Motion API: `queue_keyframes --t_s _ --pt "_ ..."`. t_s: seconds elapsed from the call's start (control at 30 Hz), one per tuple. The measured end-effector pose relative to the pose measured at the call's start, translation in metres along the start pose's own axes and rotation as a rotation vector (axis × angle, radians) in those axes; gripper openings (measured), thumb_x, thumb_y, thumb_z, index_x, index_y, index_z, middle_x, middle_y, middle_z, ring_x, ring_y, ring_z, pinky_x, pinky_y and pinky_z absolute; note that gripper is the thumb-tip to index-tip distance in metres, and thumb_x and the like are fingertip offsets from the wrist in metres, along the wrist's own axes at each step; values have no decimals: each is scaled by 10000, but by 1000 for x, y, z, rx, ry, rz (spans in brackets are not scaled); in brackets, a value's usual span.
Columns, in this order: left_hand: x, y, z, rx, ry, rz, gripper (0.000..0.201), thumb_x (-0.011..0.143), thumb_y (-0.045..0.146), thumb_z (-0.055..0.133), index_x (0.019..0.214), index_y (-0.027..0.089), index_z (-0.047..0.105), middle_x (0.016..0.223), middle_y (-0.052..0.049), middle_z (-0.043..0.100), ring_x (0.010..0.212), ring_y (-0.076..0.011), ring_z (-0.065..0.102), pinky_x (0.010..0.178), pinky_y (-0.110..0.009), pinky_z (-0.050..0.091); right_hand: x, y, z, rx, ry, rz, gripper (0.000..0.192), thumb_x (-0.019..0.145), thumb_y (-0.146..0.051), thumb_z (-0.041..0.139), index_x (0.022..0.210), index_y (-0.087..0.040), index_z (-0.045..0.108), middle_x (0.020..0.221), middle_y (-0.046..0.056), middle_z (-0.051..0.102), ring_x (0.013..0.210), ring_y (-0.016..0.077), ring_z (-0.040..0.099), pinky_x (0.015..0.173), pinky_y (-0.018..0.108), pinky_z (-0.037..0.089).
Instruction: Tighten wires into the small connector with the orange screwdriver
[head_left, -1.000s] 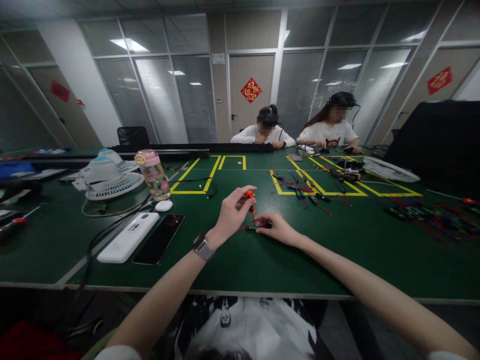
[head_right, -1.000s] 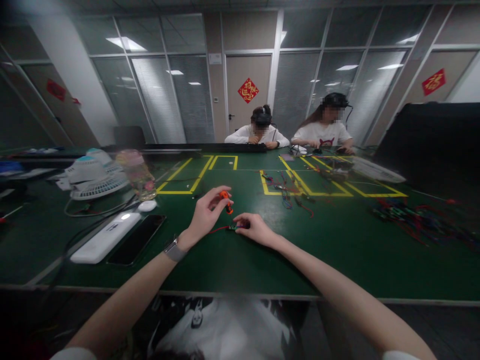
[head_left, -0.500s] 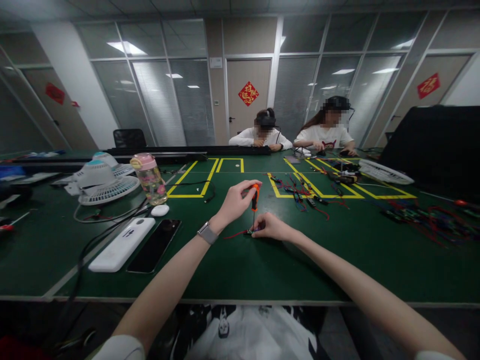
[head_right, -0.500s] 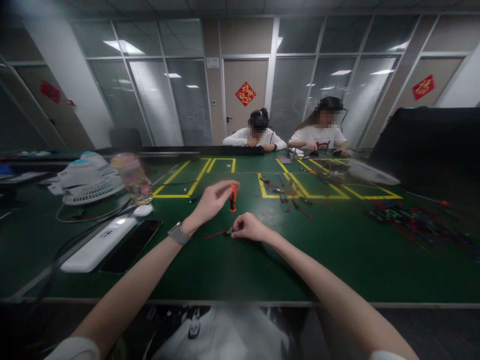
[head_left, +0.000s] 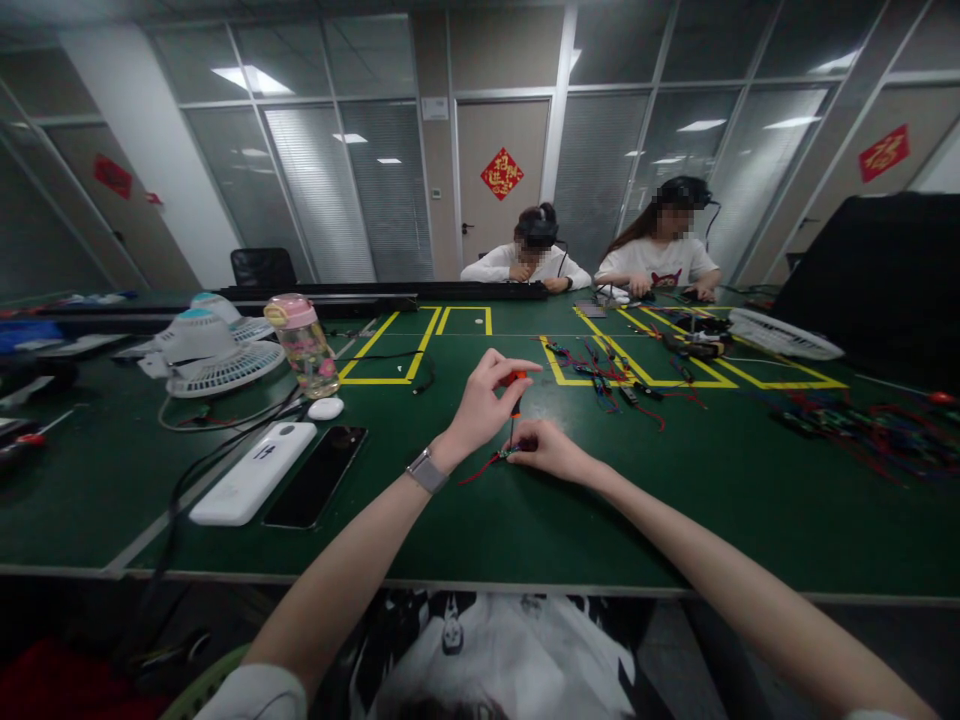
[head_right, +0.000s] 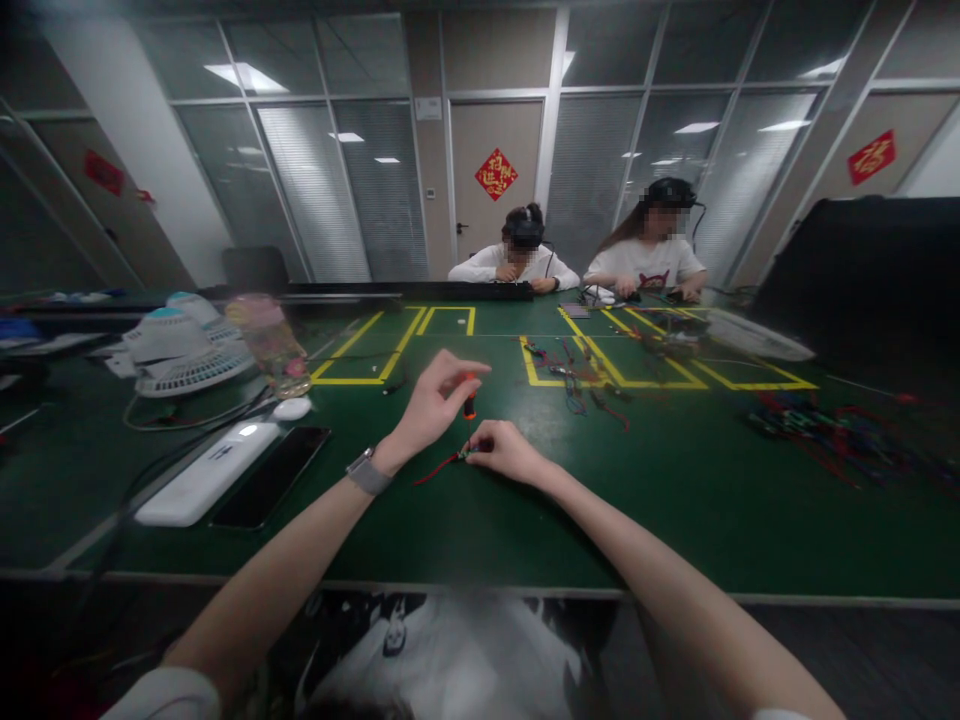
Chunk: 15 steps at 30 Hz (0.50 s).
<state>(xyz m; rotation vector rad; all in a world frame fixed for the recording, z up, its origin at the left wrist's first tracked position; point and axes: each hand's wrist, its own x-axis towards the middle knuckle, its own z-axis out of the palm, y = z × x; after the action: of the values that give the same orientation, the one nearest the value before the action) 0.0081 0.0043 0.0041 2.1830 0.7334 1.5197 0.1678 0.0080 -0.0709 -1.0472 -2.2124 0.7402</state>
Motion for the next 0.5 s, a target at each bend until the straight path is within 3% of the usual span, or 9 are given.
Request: queue_keyframes --t_s 0.1,0.23,0.37,0.5 --pt "0 1 1 16 -15 5 276 874 146 572 1130 223 642 911 -25 515 796 -138 533 734 -262 491 -1 1 3 3 24 6 22 732 -156 708 745 -161 691 857 52 730 769 177 644 713 290 488" --pt "0 3 -1 79 56 17 116 841 164 634 945 198 674 866 -14 497 779 -134 542 698 -243 493 -1 2 8 -39 59 14 44 720 -154 719 754 -165 695 819 40 709 734 170 626 680 283 474" --pt "-4 2 -3 173 108 27 101 806 235 706 895 200 672 831 0 499 734 -128 543 681 -248 487 -2 2 9 -64 75 17 45 730 -166 719 775 -167 710 794 34 686 712 164 605 656 275 458" --pt "-9 1 -6 183 98 47 153 921 280 558 1015 214 657 928 -35 559 852 -155 579 783 -277 495 -3 3 3 -40 26 4 87 745 -187 715 827 -171 737 811 38 674 727 169 603 673 278 475"
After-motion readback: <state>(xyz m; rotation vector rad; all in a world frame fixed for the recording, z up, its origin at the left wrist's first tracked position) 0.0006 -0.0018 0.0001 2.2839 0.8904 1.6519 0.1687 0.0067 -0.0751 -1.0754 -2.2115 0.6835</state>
